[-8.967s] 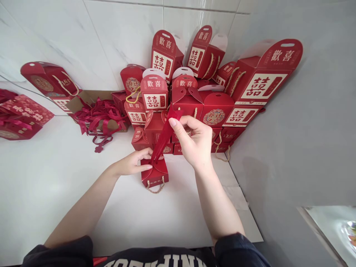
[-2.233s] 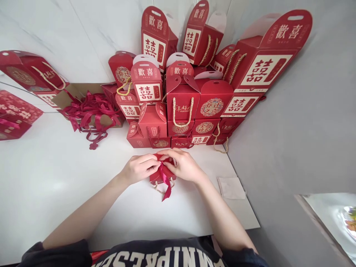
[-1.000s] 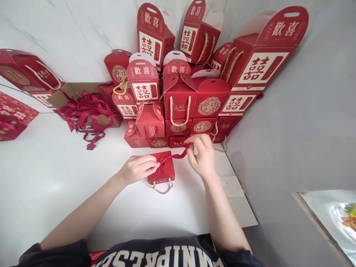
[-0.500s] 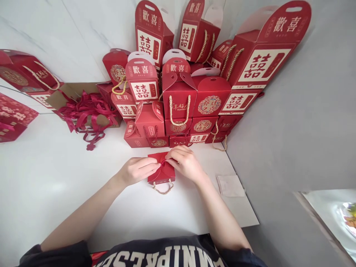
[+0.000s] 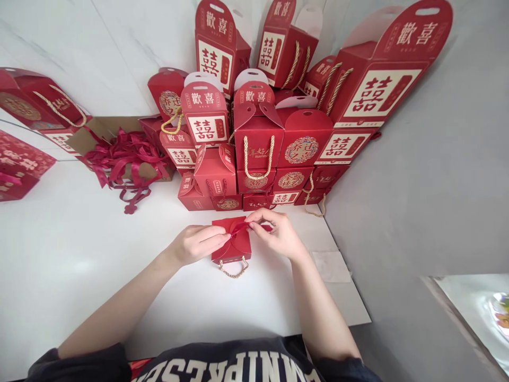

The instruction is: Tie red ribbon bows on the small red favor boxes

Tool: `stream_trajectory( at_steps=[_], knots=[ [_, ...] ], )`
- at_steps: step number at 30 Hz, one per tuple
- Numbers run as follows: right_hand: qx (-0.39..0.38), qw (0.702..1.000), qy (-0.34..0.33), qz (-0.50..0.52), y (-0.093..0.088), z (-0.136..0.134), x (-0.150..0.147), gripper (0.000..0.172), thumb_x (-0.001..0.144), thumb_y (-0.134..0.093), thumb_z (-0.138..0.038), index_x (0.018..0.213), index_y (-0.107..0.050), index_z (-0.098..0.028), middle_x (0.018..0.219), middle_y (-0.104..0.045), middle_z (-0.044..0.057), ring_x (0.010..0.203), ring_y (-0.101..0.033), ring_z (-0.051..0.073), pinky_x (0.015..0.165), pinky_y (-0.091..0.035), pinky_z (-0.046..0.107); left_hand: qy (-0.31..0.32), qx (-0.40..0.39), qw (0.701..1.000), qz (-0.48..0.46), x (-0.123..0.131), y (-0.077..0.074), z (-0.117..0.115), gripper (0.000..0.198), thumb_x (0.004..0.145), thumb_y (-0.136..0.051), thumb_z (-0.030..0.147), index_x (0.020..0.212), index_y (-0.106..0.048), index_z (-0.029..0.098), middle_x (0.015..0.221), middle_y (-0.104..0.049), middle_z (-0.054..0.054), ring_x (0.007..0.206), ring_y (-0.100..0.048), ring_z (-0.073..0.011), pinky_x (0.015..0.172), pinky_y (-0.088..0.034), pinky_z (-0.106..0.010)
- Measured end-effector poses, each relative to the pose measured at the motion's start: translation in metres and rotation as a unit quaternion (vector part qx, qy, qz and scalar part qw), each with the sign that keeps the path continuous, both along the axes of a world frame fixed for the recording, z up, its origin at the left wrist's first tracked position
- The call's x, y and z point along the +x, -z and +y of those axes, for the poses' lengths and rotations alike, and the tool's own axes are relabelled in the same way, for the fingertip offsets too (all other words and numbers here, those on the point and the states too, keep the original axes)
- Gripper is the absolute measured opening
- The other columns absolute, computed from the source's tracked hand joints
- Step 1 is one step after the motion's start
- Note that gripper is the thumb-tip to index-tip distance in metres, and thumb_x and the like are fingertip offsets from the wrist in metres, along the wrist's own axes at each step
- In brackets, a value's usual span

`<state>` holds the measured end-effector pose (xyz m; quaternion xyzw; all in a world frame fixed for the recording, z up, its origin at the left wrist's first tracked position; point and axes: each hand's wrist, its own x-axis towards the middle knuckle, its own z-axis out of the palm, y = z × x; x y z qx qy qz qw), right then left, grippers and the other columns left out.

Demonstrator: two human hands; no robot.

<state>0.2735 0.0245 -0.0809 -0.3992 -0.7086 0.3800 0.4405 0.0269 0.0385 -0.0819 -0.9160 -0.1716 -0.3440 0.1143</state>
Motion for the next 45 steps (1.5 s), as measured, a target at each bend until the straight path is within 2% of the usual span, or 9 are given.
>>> stream_trajectory(
  at_steps=[4, 7, 13, 17, 22, 26, 30, 35, 45],
  knots=[
    [-0.27, 0.941, -0.162, 0.12, -0.013, 0.004, 0.001, 0.031, 0.097, -0.042, -0.05, 0.104, -0.052, -0.021, 0.082, -0.073, 0.006, 0.063, -0.07, 0.019, 0.06, -0.055, 0.032, 0.008, 0.026, 1.0, 0.007, -0.001, 0.0, 0.0, 0.011, 0.087, -0.057, 0.008, 0.088, -0.063, 0.017, 0.081, -0.068, 0.0, 0.063, -0.063, -0.0086, 0.052, -0.049, -0.022],
    [-0.344, 0.918, -0.171, 0.099, -0.017, 0.014, -0.005, 0.038, 0.097, -0.037, -0.054, 0.103, -0.052, -0.019, 0.08, -0.071, 0.006, 0.055, -0.067, 0.017, 0.055, -0.052, 0.029, 0.016, 0.032, 0.999, 0.008, -0.001, 0.0, 0.0, 0.011, 0.086, -0.058, 0.006, 0.09, -0.062, 0.016, 0.083, -0.068, 0.0, 0.065, -0.064, -0.0096, 0.053, -0.05, -0.023],
    [-0.205, 0.963, -0.173, -0.019, -0.018, 0.031, -0.016, 0.021, 0.089, -0.062, -0.038, 0.1, -0.06, -0.02, 0.078, -0.061, -0.001, 0.065, -0.055, 0.011, 0.062, -0.044, 0.024, 0.009, -0.034, 0.999, 0.004, 0.0, -0.001, -0.001, 0.011, 0.089, -0.055, 0.009, 0.09, -0.063, 0.017, 0.085, -0.068, -0.001, 0.068, -0.065, -0.0108, 0.06, -0.052, -0.023],
    [-0.177, 0.969, -0.17, -0.02, -0.014, 0.029, -0.017, 0.014, 0.09, -0.06, -0.03, 0.099, -0.061, -0.019, 0.079, -0.059, -0.001, 0.073, -0.054, 0.012, 0.071, -0.042, 0.026, 0.009, -0.224, 0.973, -0.048, -0.001, -0.006, -0.003, 0.011, 0.091, -0.056, 0.015, 0.096, -0.064, 0.019, 0.094, -0.069, -0.004, 0.083, -0.066, -0.014, 0.077, -0.055, -0.027],
    [-0.175, 0.974, -0.145, 0.017, -0.007, 0.022, -0.015, 0.017, 0.09, -0.061, -0.031, 0.101, -0.058, -0.019, 0.078, -0.059, -0.001, 0.073, -0.055, 0.014, 0.074, -0.042, 0.027, -0.052, -0.527, 0.838, -0.129, -0.006, -0.026, -0.007, 0.018, 0.083, -0.069, 0.03, 0.094, -0.06, 0.018, 0.089, -0.065, -0.003, 0.071, -0.063, -0.0118, 0.066, -0.052, -0.025],
    [-0.148, 0.982, -0.112, 0.033, -0.001, 0.018, -0.012, 0.017, 0.089, -0.062, -0.032, 0.101, -0.058, -0.02, 0.08, -0.057, -0.001, 0.075, -0.053, 0.014, 0.073, -0.041, 0.027, -0.081, -0.667, 0.73, -0.124, -0.011, -0.037, -0.007, 0.025, 0.08, -0.071, 0.033, 0.091, -0.054, 0.018, 0.073, -0.064, 0.001, 0.065, -0.06, -0.0109, 0.059, -0.045, -0.021],
    [-0.119, 0.988, -0.088, 0.045, 0.005, 0.015, -0.007, 0.015, 0.09, -0.062, -0.032, 0.098, -0.058, -0.021, 0.08, -0.055, 0.0, 0.075, -0.052, 0.014, 0.072, -0.04, 0.026, -0.1, -0.708, 0.693, -0.095, -0.016, -0.037, -0.004, 0.026, 0.078, -0.071, 0.03, 0.087, -0.05, 0.02, 0.062, -0.057, 0.006, 0.055, -0.05, -0.0082, 0.054, -0.038, -0.02],
    [-0.144, 0.984, -0.097, 0.03, 0.007, 0.015, -0.004, 0.018, 0.089, -0.063, -0.036, 0.096, -0.057, -0.02, 0.079, -0.056, 0.0, 0.073, -0.052, 0.014, 0.069, -0.04, 0.026, -0.115, -0.704, 0.698, -0.062, -0.021, -0.039, -0.001, 0.023, 0.08, -0.067, 0.032, 0.088, -0.049, 0.02, 0.066, -0.059, 0.004, 0.06, -0.052, -0.0107, 0.057, -0.037, -0.022],
    [-0.247, 0.965, -0.06, -0.067, 0.009, 0.019, 0.005, 0.054, 0.094, -0.039, -0.061, 0.065, -0.055, -0.018, 0.059, -0.053, -0.001, 0.06, -0.05, 0.014, 0.066, -0.038, 0.028, -0.134, -0.752, 0.644, 0.046, -0.03, -0.039, 0.005, 0.044, 0.075, -0.065, 0.06, 0.079, -0.061, 0.016, 0.065, -0.058, 0.0, 0.054, -0.048, -0.0113, 0.049, -0.032, -0.023]
  ],
)
